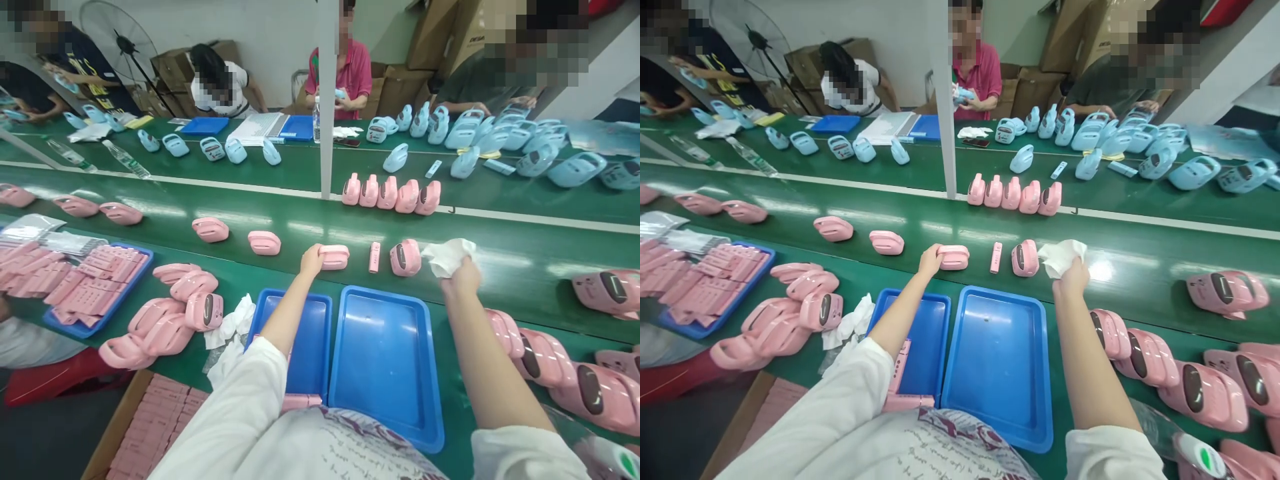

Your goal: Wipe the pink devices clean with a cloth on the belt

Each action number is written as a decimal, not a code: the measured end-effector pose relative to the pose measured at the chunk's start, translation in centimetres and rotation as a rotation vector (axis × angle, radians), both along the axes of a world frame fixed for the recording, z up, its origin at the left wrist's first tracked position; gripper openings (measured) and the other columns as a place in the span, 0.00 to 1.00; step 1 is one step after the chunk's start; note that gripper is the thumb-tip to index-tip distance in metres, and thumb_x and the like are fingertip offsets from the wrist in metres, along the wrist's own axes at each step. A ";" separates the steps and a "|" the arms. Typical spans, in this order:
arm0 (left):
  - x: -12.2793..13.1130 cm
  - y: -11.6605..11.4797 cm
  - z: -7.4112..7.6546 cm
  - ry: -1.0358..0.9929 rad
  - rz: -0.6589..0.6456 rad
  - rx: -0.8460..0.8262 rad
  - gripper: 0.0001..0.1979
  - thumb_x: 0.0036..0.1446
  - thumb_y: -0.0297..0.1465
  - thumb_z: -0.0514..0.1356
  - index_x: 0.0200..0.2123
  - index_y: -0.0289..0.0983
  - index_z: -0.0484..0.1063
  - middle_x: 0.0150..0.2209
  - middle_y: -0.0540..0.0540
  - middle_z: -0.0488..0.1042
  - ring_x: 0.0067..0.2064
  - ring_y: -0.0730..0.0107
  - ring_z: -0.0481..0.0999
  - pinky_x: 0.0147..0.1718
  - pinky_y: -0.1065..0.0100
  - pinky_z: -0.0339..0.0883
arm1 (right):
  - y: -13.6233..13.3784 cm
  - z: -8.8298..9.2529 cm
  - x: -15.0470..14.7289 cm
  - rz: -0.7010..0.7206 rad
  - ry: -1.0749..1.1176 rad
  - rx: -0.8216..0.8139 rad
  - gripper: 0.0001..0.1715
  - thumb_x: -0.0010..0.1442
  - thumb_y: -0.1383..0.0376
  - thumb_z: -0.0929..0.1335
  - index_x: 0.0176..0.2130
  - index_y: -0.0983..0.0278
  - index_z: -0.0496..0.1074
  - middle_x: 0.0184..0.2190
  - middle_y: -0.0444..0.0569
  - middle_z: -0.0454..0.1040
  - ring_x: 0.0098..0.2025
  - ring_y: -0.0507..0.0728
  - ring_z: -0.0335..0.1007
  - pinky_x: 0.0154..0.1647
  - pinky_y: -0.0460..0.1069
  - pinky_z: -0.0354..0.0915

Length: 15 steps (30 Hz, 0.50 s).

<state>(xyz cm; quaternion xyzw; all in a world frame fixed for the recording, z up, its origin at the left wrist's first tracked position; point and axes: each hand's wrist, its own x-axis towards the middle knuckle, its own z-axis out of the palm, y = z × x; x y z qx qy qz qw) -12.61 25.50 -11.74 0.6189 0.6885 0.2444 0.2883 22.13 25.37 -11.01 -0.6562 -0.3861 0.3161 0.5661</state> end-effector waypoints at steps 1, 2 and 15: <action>0.0 -0.6 0.6 -0.008 0.004 0.016 0.15 0.57 0.25 0.51 0.44 0.37 0.73 0.45 0.41 0.77 0.48 0.58 0.75 0.49 0.59 0.66 | -0.9 0.5 -0.5 -0.037 0.075 -0.004 0.15 0.55 0.50 0.57 0.30 0.58 0.60 0.23 0.46 0.64 0.34 0.60 0.71 0.31 0.55 0.72; 0.1 -1.4 1.4 -0.018 0.005 0.033 0.15 0.56 0.25 0.51 0.44 0.38 0.73 0.44 0.42 0.78 0.48 0.57 0.75 0.49 0.58 0.66 | -2.0 0.9 -1.2 -0.047 0.148 -0.006 0.15 0.53 0.50 0.60 0.29 0.58 0.60 0.24 0.46 0.65 0.33 0.59 0.72 0.30 0.55 0.73; 3.9 -15.9 10.5 -1.085 0.020 0.077 0.20 0.48 0.41 0.64 0.41 0.36 0.71 0.44 0.39 0.79 0.47 0.57 0.78 0.47 0.56 0.70 | -21.4 5.8 -14.6 0.506 0.433 -0.047 0.26 0.53 0.45 0.68 0.45 0.57 0.73 0.49 0.49 0.75 0.56 0.63 0.66 0.60 0.59 0.61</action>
